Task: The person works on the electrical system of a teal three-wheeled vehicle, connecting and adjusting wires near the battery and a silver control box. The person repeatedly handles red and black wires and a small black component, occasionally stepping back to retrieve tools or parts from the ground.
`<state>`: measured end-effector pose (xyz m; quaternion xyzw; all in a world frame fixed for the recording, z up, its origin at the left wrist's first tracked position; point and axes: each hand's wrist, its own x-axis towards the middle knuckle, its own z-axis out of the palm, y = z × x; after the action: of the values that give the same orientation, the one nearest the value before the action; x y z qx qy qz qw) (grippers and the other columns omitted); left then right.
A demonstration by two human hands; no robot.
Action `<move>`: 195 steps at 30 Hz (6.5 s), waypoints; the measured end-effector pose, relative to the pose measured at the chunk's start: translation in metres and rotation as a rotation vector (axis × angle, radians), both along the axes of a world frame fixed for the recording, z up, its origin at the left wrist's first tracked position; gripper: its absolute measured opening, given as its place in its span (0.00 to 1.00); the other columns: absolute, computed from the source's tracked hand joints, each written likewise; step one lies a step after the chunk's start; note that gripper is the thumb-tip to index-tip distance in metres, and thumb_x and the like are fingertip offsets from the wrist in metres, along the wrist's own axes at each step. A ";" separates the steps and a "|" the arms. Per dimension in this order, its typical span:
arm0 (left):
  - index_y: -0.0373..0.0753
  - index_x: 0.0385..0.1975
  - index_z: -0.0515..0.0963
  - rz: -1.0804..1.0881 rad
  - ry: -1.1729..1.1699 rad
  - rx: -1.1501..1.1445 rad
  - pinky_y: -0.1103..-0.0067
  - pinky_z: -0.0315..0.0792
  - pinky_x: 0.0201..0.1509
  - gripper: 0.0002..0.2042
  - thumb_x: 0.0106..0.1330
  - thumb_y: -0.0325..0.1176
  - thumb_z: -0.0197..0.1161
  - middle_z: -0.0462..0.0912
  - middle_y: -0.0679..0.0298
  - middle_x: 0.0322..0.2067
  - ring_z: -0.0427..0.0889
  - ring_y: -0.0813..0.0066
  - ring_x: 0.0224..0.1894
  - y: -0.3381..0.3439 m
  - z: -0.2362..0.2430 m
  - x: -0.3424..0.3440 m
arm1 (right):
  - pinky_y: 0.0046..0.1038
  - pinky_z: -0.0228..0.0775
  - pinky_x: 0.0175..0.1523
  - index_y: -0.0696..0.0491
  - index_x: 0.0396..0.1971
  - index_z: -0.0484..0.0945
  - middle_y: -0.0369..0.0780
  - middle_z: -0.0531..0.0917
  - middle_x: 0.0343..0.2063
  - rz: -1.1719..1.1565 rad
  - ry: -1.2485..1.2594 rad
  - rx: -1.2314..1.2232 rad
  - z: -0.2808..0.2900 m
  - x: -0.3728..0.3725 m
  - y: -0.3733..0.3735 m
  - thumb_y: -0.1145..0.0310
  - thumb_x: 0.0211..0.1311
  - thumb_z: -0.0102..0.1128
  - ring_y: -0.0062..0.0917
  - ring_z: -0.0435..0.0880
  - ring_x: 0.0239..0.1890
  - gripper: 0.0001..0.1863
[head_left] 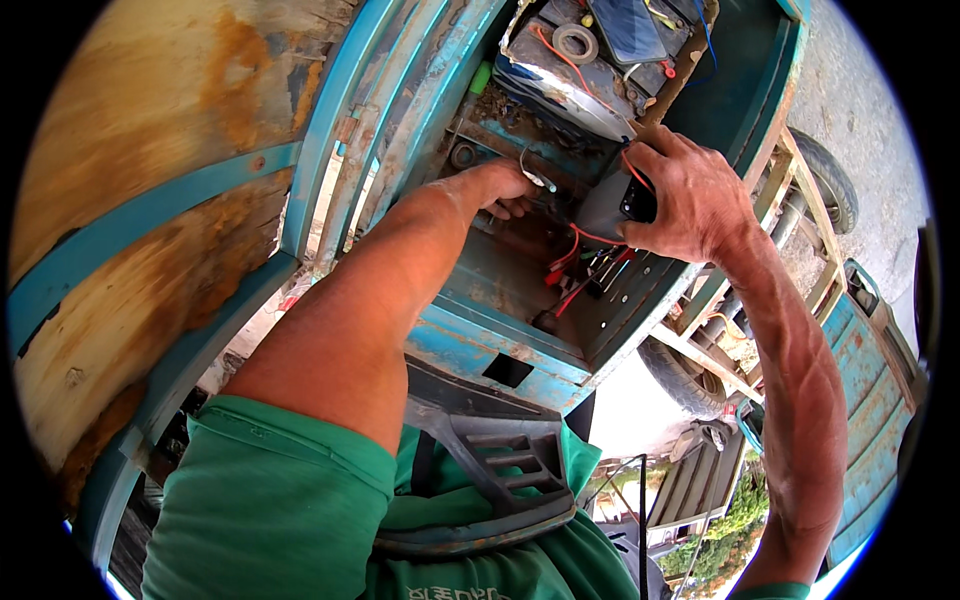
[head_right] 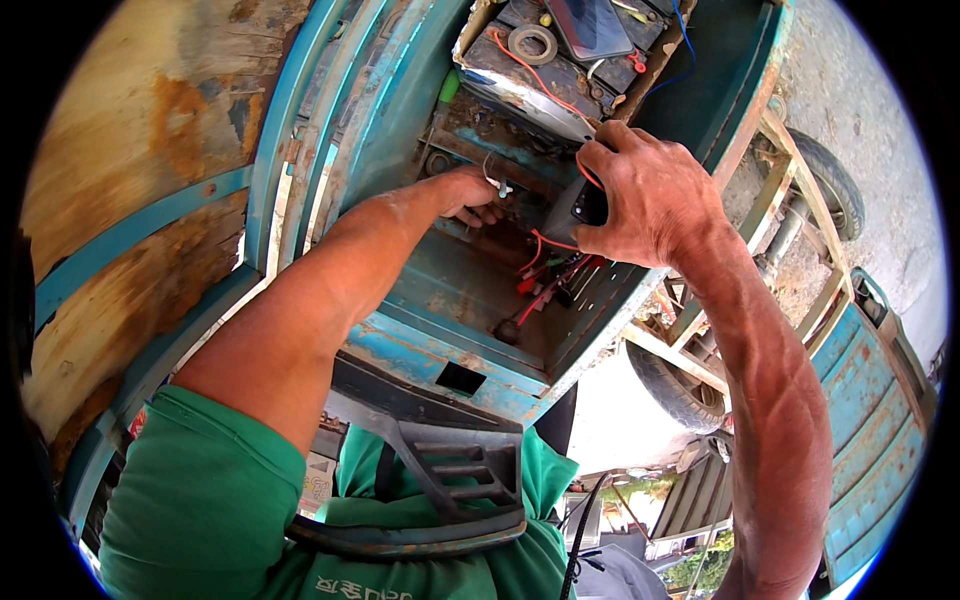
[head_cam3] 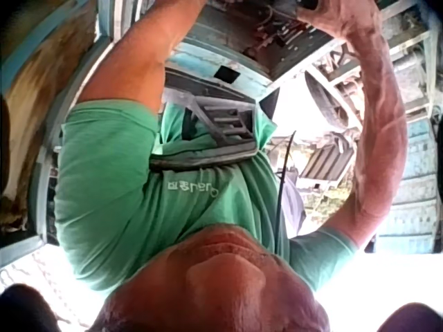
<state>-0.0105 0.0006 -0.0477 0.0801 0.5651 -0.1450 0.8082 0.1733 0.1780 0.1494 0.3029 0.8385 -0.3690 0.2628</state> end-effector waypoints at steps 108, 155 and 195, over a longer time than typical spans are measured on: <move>0.54 0.53 0.77 0.127 0.048 0.038 0.65 0.78 0.43 0.15 0.72 0.48 0.54 0.84 0.69 0.41 0.83 0.73 0.41 -0.008 0.013 0.031 | 0.40 0.78 0.52 0.58 0.45 0.81 0.47 0.80 0.44 -0.007 -0.017 0.016 -0.002 0.004 -0.001 0.53 0.40 0.68 0.42 0.82 0.49 0.31; 0.38 0.38 0.86 -0.804 -0.095 0.850 0.65 0.76 0.50 0.17 0.56 0.43 0.63 0.86 0.50 0.43 0.85 0.55 0.46 0.069 -0.048 0.018 | 0.34 0.74 0.45 0.57 0.44 0.79 0.42 0.74 0.43 -0.021 -0.075 0.211 0.000 -0.052 -0.079 0.50 0.41 0.75 0.34 0.76 0.48 0.34; 0.33 0.38 0.84 0.031 -0.162 0.499 0.77 0.79 0.39 0.09 0.62 0.31 0.67 0.87 0.59 0.31 0.86 0.73 0.33 0.052 -0.023 0.036 | 0.32 0.77 0.46 0.60 0.34 0.82 0.46 0.81 0.37 0.087 0.084 -0.209 0.029 -0.007 -0.129 0.66 0.53 0.59 0.35 0.81 0.44 0.14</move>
<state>0.0255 0.0530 -0.0709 0.2795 0.5181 0.0181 0.8082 0.1659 0.0493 0.1788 0.2214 0.8181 -0.4550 0.2733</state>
